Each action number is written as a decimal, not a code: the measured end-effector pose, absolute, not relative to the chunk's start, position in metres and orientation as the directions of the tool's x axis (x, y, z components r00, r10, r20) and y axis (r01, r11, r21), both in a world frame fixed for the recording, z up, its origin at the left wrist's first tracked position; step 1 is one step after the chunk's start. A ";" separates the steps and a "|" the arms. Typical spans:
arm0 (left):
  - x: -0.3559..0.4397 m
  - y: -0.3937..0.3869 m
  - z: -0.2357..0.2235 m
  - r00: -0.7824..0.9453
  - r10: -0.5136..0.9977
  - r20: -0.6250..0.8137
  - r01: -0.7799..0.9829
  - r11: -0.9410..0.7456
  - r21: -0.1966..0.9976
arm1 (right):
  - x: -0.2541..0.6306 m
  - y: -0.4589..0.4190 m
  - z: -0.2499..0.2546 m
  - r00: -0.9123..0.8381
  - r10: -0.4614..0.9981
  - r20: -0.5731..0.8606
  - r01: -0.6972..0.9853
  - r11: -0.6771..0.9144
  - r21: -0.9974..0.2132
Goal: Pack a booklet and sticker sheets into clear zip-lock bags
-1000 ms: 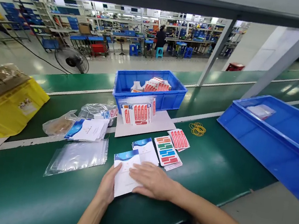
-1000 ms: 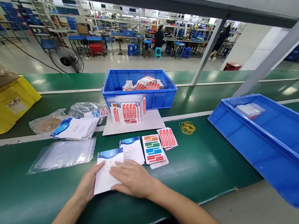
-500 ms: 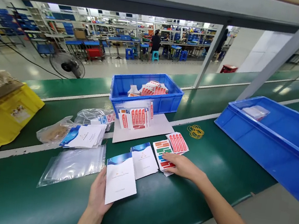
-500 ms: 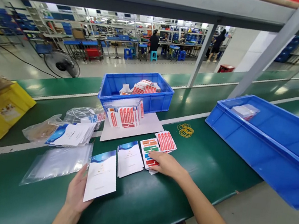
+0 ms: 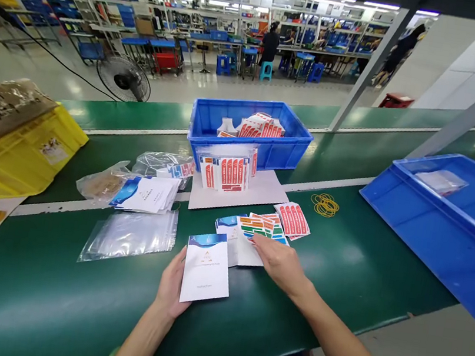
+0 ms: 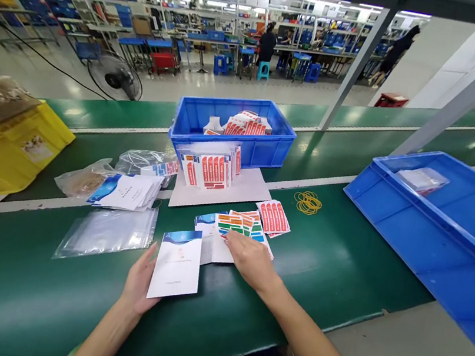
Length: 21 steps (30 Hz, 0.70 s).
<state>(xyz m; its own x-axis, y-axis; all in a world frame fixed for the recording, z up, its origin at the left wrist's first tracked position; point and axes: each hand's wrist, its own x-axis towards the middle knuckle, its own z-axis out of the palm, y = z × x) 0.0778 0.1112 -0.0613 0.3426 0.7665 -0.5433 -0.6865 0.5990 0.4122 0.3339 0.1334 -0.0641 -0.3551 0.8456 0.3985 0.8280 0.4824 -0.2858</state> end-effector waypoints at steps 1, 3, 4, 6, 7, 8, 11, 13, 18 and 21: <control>0.079 0.112 -0.060 0.320 0.769 -0.554 -0.692 0.589 0.417 | 0.331 0.133 -0.067 -0.395 0.858 0.328 0.828 0.487 -0.278; 0.080 0.113 -0.058 0.270 0.776 -0.570 -0.703 0.564 0.434 | 0.331 0.134 -0.072 -0.427 0.883 0.197 0.840 0.468 -0.275; 0.080 0.114 -0.058 0.245 0.781 -0.575 -0.706 0.550 0.446 | 0.333 0.134 -0.073 -0.427 0.892 0.150 0.848 0.453 -0.274; 0.080 0.115 -0.057 0.207 0.787 -0.581 -0.706 0.532 0.468 | 0.340 0.134 -0.072 -0.417 0.905 0.080 0.864 0.423 -0.275; 0.080 0.115 -0.057 0.194 0.786 -0.586 -0.704 0.528 0.475 | 0.344 0.134 -0.070 -0.418 0.907 0.049 0.867 0.414 -0.277; 0.079 0.115 -0.057 0.183 0.784 -0.593 -0.701 0.528 0.480 | 0.348 0.134 -0.068 -0.426 0.905 0.021 0.866 0.414 -0.281; 0.079 0.115 -0.057 0.169 0.774 -0.610 -0.695 0.532 0.483 | 0.355 0.136 -0.062 -0.443 0.897 -0.002 0.862 0.425 -0.276; 0.078 0.115 -0.057 0.184 0.779 -0.599 -0.701 0.531 0.476 | 0.356 0.138 -0.062 -0.454 0.891 0.029 0.858 0.446 -0.254; 0.077 0.116 -0.058 0.179 0.803 -0.568 -0.715 0.503 0.486 | 0.358 0.146 -0.065 -0.521 0.853 0.022 0.814 0.504 -0.289; 0.077 0.117 -0.057 0.160 0.797 -0.583 -0.699 0.508 0.503 | 0.363 0.150 -0.063 -0.522 0.853 -0.009 0.807 0.491 -0.328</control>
<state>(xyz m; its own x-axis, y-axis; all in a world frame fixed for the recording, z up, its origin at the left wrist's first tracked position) 0.0773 0.1166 -0.0566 0.1601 0.7968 -0.5826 -0.6986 0.5085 0.5034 0.3635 0.1495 -0.0631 -0.5222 0.8528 -0.0087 0.8070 0.4908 -0.3284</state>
